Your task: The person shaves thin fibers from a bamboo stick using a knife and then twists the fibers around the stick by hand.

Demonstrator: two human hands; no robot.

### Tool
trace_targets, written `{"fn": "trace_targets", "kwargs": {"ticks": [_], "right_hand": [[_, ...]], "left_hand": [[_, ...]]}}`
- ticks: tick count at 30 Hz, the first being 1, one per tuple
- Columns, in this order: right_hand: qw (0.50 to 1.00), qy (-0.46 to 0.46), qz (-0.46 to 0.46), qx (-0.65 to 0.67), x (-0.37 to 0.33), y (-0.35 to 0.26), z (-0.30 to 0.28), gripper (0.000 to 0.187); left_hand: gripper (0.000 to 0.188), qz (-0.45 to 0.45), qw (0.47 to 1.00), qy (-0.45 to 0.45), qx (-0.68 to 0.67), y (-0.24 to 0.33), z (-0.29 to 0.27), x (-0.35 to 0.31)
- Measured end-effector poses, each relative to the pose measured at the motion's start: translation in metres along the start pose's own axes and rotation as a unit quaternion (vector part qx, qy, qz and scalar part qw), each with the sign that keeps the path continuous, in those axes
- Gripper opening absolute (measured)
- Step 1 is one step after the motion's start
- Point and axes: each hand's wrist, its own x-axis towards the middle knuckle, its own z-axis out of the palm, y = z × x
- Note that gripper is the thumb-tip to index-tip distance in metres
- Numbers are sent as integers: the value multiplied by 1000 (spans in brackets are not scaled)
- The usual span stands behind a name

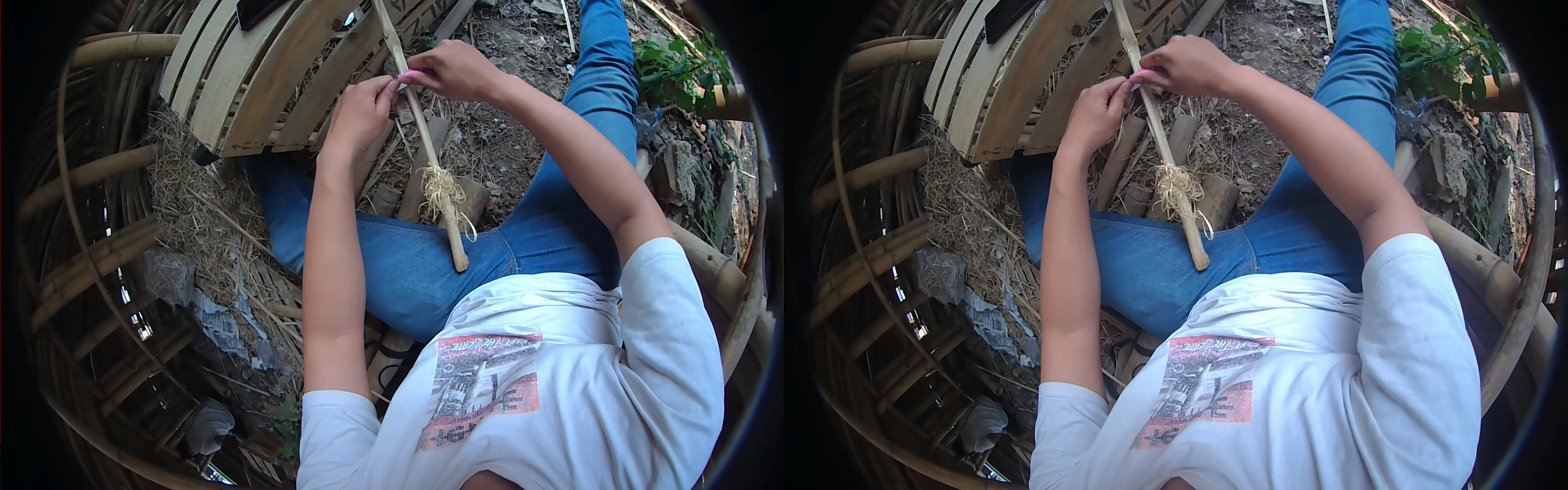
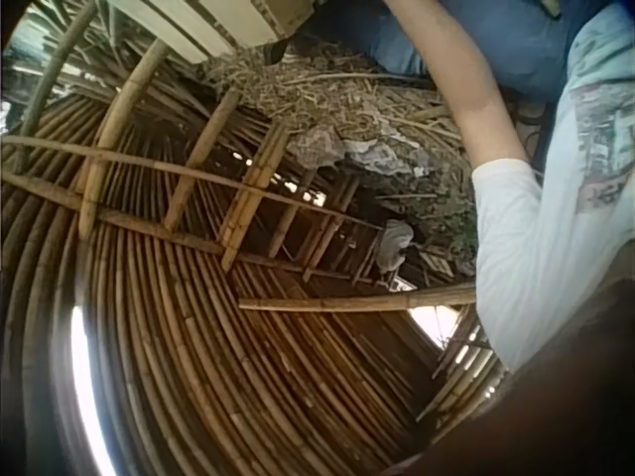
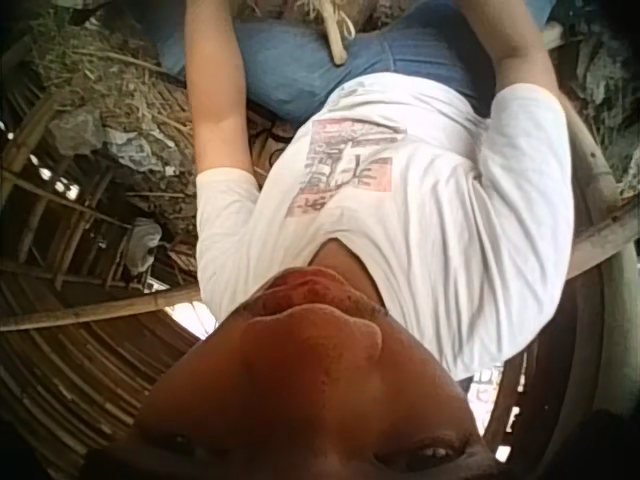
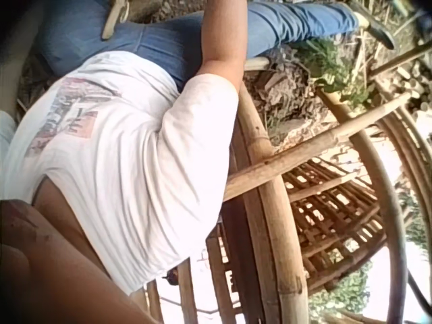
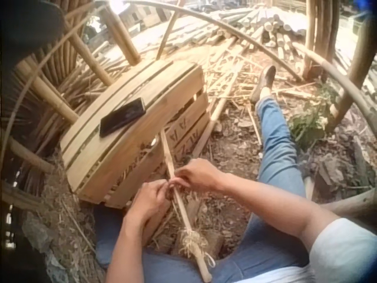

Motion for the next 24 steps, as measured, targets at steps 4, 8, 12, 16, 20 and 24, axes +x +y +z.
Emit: {"fn": "trace_targets", "kwargs": {"ticks": [4,8,12,16,20,24], "right_hand": [[997,70,-22,-28,23,23,4,31],[994,88,-47,-32,27,26,5,33],[995,74,-42,-44,26,25,7,33],[996,77,-47,-11,19,21,10,33],[999,31,-3,-27,11,15,9,32],[999,-34,41,-12,-5,-3,10,33]], "left_hand": [[31,30,999,8,25,-14,-10,38],[34,35,999,-7,-9,-20,-10,39],[33,50,999,-1,-5,-21,-7,36],[31,28,999,-20,6,-21,-8,34],[28,63,998,-22,4,-21,-7,29],[25,47,996,-76,-7,-22,-2,8]]}}
